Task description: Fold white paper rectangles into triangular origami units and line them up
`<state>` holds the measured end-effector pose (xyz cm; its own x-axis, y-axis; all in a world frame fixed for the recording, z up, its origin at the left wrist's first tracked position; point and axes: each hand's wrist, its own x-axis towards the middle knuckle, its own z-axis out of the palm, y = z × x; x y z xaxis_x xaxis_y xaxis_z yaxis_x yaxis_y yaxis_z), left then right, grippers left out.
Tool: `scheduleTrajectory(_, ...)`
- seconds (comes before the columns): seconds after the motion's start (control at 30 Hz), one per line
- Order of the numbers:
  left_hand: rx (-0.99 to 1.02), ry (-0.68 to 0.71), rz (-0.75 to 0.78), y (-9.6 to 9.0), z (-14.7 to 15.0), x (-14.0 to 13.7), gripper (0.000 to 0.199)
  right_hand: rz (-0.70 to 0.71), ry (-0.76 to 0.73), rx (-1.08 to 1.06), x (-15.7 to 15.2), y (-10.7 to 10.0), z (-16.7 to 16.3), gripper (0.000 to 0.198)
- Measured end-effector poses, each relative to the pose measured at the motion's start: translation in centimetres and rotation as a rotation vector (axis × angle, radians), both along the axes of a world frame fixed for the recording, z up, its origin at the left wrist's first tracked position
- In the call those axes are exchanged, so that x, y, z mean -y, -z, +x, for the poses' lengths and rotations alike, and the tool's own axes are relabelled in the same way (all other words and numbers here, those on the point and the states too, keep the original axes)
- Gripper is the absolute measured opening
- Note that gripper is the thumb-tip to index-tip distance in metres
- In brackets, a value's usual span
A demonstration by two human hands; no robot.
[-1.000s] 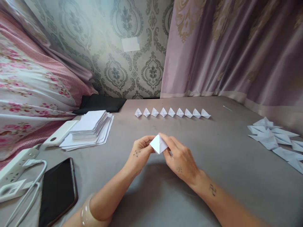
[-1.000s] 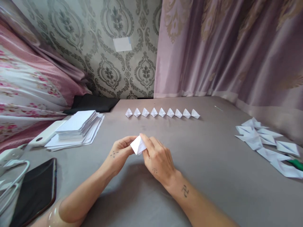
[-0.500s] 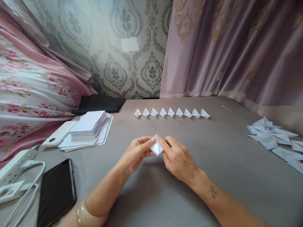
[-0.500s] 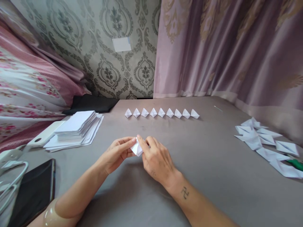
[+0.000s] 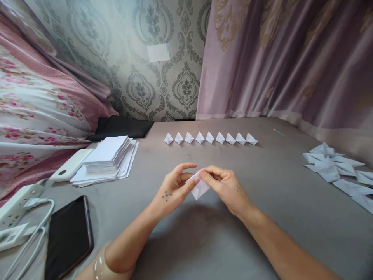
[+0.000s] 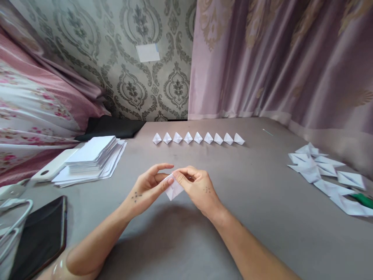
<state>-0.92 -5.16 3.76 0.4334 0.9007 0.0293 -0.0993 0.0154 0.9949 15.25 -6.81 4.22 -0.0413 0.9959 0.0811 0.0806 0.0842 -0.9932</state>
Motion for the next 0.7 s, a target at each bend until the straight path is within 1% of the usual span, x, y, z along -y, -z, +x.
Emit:
scheduleTrajectory(0.07, -0.018, 0.011, -0.024, -0.1, 0.0, -0.1, 0.044, 0.027, 0.015, 0.020, 0.0, -0.1, 0.1, 0.020)
scheduleTrajectory(0.13, -0.010, 0.005, -0.063, -0.3, -0.1, -0.3, 0.039, 0.014, 0.039, 0.022, -0.1, -0.1, 0.1, 0.021)
scheduleTrajectory(0.2, -0.018, -0.030, -0.105, -0.3, -0.2, -0.5, 0.031, -0.054, 0.053, -0.006, -0.3, 0.0, 0.2, 0.024)
scheduleTrajectory(0.27, -0.040, -0.081, -0.156, -0.1, -0.5, -0.8, 0.029, -0.142, 0.030, -0.058, -0.4, 0.2, 0.4, 0.029)
scheduleTrajectory(0.37, -0.029, -0.146, -0.258, 0.6, -0.9, -1.4, 0.031, -0.285, -0.065, -0.118, -0.6, 0.7, 0.6, 0.035)
scheduleTrajectory(0.43, -0.010, -0.180, -0.316, 1.0, -1.1, -1.7, 0.031, -0.365, -0.116, -0.151, -0.8, 1.0, 0.7, 0.034)
scheduleTrajectory(0.5, -0.003, -0.176, -0.370, 1.3, -1.2, -2.0, 0.030, -0.413, -0.116, -0.197, -1.0, 1.4, 0.8, 0.029)
scheduleTrajectory(0.63, -0.009, -0.095, -0.488, 1.4, -1.4, -2.3, 0.028, -0.515, -0.060, -0.271, -1.5, 2.0, 0.9, 0.019)
scheduleTrajectory(0.7, -0.020, -0.099, -0.523, 1.4, -1.4, -2.4, 0.026, -0.551, -0.055, -0.296, -1.7, 2.1, 0.9, 0.017)
